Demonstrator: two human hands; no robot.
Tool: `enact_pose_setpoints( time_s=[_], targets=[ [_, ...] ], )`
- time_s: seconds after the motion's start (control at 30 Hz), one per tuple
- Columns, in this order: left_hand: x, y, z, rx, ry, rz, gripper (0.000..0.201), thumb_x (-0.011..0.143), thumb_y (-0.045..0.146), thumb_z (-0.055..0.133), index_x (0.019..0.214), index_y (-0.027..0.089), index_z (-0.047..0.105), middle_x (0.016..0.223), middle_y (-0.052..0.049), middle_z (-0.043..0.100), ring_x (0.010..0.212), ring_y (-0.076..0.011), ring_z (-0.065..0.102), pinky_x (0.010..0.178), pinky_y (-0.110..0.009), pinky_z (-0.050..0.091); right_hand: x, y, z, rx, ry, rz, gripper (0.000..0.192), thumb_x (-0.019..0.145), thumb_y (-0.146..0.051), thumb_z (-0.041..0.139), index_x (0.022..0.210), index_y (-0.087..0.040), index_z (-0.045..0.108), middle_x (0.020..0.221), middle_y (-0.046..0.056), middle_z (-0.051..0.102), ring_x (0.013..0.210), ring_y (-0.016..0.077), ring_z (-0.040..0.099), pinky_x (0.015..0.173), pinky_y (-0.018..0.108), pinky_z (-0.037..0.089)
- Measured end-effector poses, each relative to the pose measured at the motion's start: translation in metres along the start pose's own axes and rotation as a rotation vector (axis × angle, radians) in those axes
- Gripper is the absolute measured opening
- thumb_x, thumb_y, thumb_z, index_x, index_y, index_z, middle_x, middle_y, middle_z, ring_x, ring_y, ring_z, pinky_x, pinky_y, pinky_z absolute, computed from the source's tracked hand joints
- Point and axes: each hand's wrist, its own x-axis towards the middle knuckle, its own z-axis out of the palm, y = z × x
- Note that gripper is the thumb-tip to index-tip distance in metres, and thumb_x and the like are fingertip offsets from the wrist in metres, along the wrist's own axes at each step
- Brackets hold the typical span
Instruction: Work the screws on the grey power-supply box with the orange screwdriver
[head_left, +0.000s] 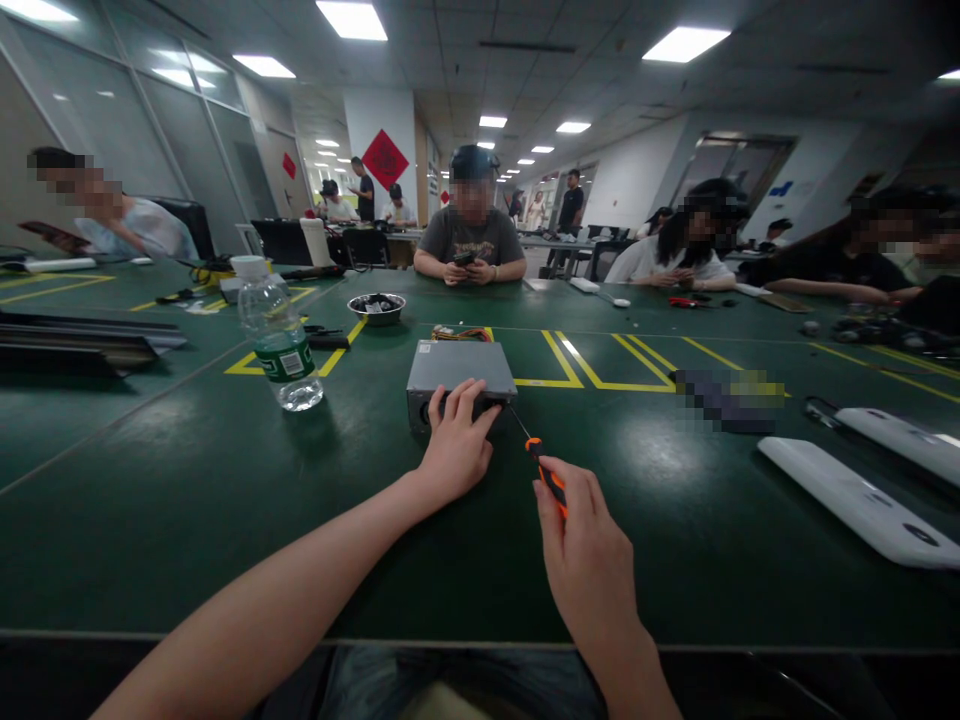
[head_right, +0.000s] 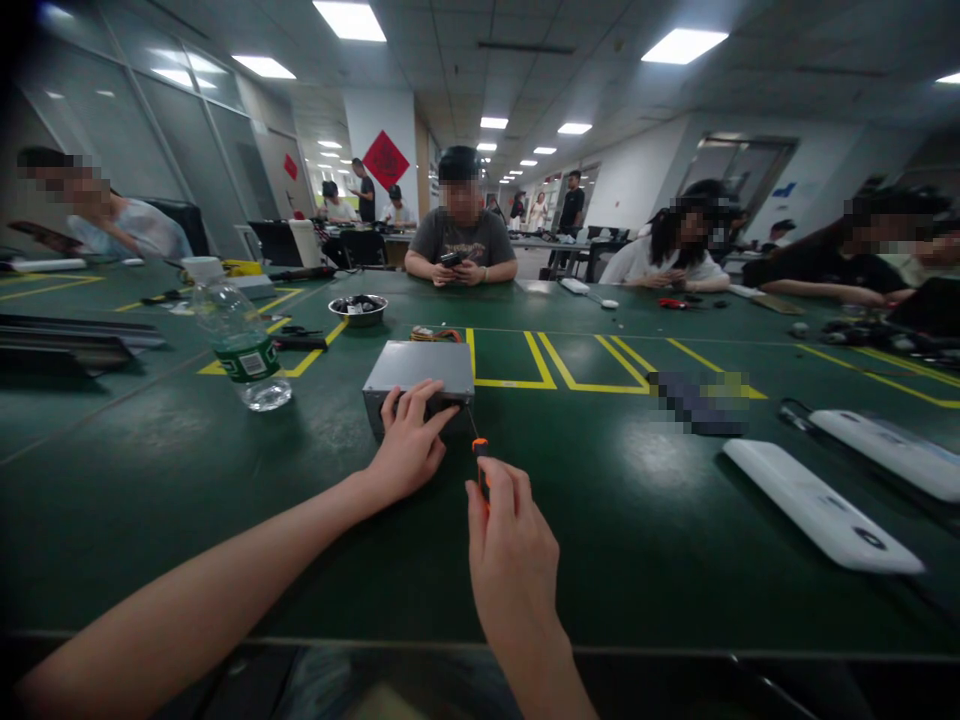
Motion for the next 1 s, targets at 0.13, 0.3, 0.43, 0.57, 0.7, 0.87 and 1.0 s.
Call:
enact_pose_setpoints(
  time_s=[0.13, 0.3, 0.43, 0.57, 0.7, 0.87, 1.0],
  targets=[
    [-0.001, 0.000, -0.001, -0.006, -0.008, 0.010, 0.046, 0.070, 0.013, 0.051, 0.115, 0.021, 0.056, 0.136, -0.013, 0.034, 0.130, -0.0277, 0.024, 0.106, -0.052, 0.011, 0.001, -0.003, -0.001, 0.040, -0.003, -0.024, 0.027, 0.089, -0.025, 0.037, 0.112, -0.014, 0.045, 0.117, 0.017, 0.048, 0.105, 0.0228, 0.053, 0.078, 0.036, 0.053],
    [-0.001, -0.001, -0.002, -0.008, -0.011, 0.020, 0.047, 0.070, 0.013, 0.050, 0.116, 0.020, 0.055, 0.136, -0.013, 0.035, 0.130, -0.0278, 0.024, 0.106, -0.052, 0.012, 0.000, -0.006, 0.003, 0.027, 0.004, -0.077, 0.026, 0.090, -0.021, 0.034, 0.112, -0.013, 0.046, 0.106, 0.014, 0.055, 0.099, 0.0213, 0.057, 0.078, 0.035, 0.052],
    [0.000, -0.001, -0.001, -0.003, -0.005, 0.013, 0.046, 0.070, 0.012, 0.050, 0.115, 0.021, 0.056, 0.135, -0.013, 0.035, 0.130, -0.0273, 0.025, 0.106, -0.051, 0.011, 0.000, -0.001, 0.001, -0.010, 0.031, 0.061, 0.028, 0.090, -0.034, 0.036, 0.108, -0.015, 0.047, 0.092, 0.011, 0.062, 0.076, 0.0202, 0.064, 0.060, 0.031, 0.053],
    [0.000, 0.000, 0.000, -0.003, -0.004, 0.007, 0.045, 0.070, 0.012, 0.050, 0.114, 0.021, 0.055, 0.135, -0.012, 0.036, 0.131, -0.0265, 0.024, 0.107, -0.051, 0.011, -0.002, 0.001, 0.001, 0.059, 0.010, 0.080, 0.027, 0.090, -0.035, 0.037, 0.106, -0.016, 0.047, 0.092, 0.009, 0.063, 0.076, 0.0192, 0.064, 0.062, 0.031, 0.052],
    [-0.001, 0.001, -0.002, -0.008, -0.005, 0.000, 0.038, 0.070, 0.012, 0.049, 0.108, 0.019, 0.055, 0.136, -0.012, 0.036, 0.131, -0.0258, 0.024, 0.107, -0.051, 0.012, -0.002, -0.002, 0.004, 0.137, 0.078, 0.008, 0.025, 0.088, -0.027, 0.038, 0.110, -0.016, 0.045, 0.112, 0.015, 0.052, 0.105, 0.0218, 0.054, 0.082, 0.038, 0.049],
    [-0.002, 0.001, -0.002, -0.036, 0.001, -0.018, 0.024, 0.073, 0.012, 0.046, 0.095, 0.017, 0.052, 0.135, -0.011, 0.039, 0.130, -0.0236, 0.025, 0.109, -0.048, 0.012, -0.004, 0.001, 0.006, 0.136, 0.077, 0.050, 0.024, 0.088, -0.028, 0.038, 0.107, -0.017, 0.047, 0.100, 0.011, 0.059, 0.090, 0.0197, 0.060, 0.074, 0.034, 0.051],
    [-0.001, 0.001, -0.003, -0.039, 0.000, -0.013, 0.021, 0.074, 0.012, 0.046, 0.094, 0.017, 0.051, 0.135, -0.011, 0.039, 0.131, -0.0237, 0.025, 0.108, -0.049, 0.012, -0.007, 0.007, 0.002, 0.089, 0.007, 0.159, 0.028, 0.090, -0.036, 0.035, 0.104, -0.017, 0.049, 0.089, 0.008, 0.064, 0.072, 0.0180, 0.063, 0.058, 0.029, 0.050]
  ],
)
